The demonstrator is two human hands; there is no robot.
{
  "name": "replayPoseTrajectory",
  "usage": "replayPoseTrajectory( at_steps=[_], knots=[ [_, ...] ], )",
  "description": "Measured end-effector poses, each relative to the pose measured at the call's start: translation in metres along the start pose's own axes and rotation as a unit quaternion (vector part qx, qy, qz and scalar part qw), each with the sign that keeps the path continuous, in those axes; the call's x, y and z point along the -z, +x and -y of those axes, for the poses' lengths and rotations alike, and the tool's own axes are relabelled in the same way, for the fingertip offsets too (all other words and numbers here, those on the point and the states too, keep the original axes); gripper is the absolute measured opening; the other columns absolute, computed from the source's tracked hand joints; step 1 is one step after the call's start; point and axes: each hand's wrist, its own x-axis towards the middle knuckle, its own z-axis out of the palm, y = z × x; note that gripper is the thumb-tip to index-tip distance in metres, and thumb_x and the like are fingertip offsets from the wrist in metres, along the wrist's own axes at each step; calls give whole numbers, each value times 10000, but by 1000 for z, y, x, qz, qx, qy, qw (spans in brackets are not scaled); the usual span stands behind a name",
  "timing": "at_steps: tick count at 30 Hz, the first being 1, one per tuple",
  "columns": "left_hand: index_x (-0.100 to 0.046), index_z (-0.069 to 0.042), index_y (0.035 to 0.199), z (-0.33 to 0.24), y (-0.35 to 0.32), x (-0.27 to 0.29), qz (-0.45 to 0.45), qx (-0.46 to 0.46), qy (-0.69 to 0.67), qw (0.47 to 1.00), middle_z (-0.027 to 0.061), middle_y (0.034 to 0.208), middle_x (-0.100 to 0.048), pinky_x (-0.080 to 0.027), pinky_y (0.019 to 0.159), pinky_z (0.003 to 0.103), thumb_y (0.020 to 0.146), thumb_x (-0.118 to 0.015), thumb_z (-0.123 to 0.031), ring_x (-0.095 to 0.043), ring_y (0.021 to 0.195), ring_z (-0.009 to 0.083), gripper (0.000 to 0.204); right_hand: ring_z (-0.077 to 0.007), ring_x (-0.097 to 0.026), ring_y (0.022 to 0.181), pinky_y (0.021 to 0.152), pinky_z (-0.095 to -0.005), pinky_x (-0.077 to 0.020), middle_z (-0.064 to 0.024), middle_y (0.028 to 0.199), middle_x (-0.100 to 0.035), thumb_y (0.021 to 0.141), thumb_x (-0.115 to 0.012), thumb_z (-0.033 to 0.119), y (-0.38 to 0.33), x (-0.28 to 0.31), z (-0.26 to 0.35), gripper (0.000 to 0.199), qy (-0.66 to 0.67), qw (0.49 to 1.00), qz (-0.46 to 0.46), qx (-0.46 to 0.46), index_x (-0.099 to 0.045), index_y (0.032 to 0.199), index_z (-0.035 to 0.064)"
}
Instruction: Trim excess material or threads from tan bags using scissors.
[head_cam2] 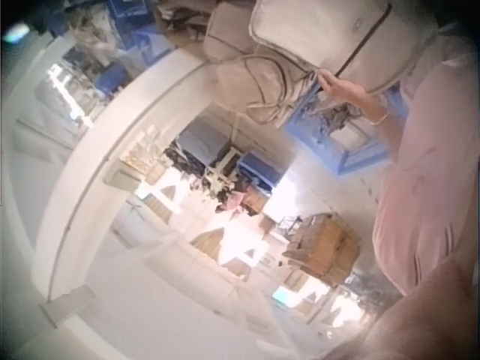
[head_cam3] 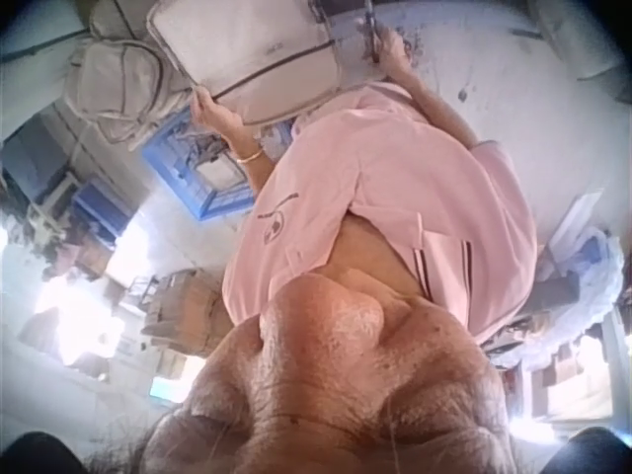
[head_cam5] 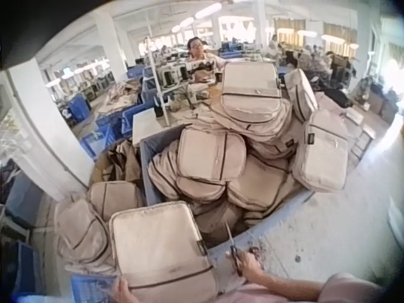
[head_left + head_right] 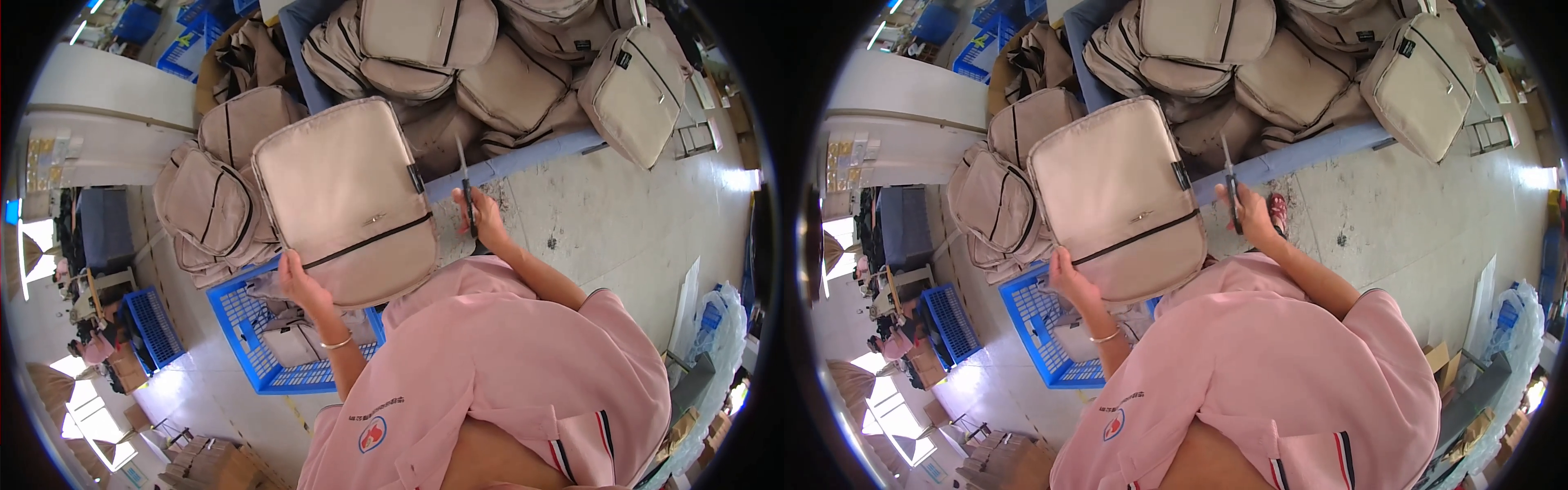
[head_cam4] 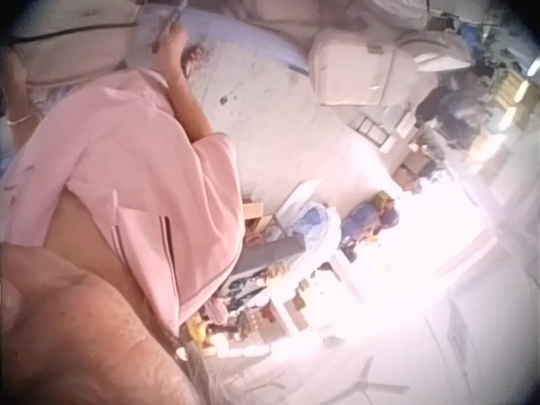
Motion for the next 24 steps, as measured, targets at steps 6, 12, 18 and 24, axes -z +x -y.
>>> replayPoseTrajectory(
  at_steps=[6, 12, 18, 24],
  knots=[
    [-687, 56, 992, -73, 25, 20, 95, -90, 26, 991, -4, 905, -644, -426, 771, 194, 927, -668, -115, -530, 836, 54, 184, -148, -555, 491, 458, -318, -468, -45, 586, -463, 918, -599, 555, 13, 36, 24, 576, 10, 997, -70, 26, -536, 819, -9],
    [-679, 52, 1038, -76, 51, 27, 139, -83, 32, 986, 3, 931, -651, -437, 791, 201, 925, -669, -111, -547, 855, 59, 199, -147, -574, 516, 476, -306, -473, -59, 635, -530, 916, -611, 544, 25, 42, 28, 561, 21, 997, -57, 37, -543, 822, -4],
    [-666, 46, 1060, -71, 53, 23, 99, -72, 19, 992, 11, 957, -656, -446, 806, 214, 920, -674, -107, -563, 870, 71, 208, -143, -619, 587, 506, -289, -479, -60, 765, -627, 923, -649, 461, 73, -3, 23, 462, 128, 991, 22, 9, -572, 896, 6],
    [-679, 29, 1018, -72, 49, 25, 108, -67, 11, 992, -15, 916, -640, -428, 766, 200, 916, -675, -101, -539, 833, 54, 165, -185, -632, 655, 550, -330, -512, -121, 816, -617, 933, -602, 527, 104, -57, -20, 529, -21, 1000, -15, 8, -586, 979, 0]
  ],
)
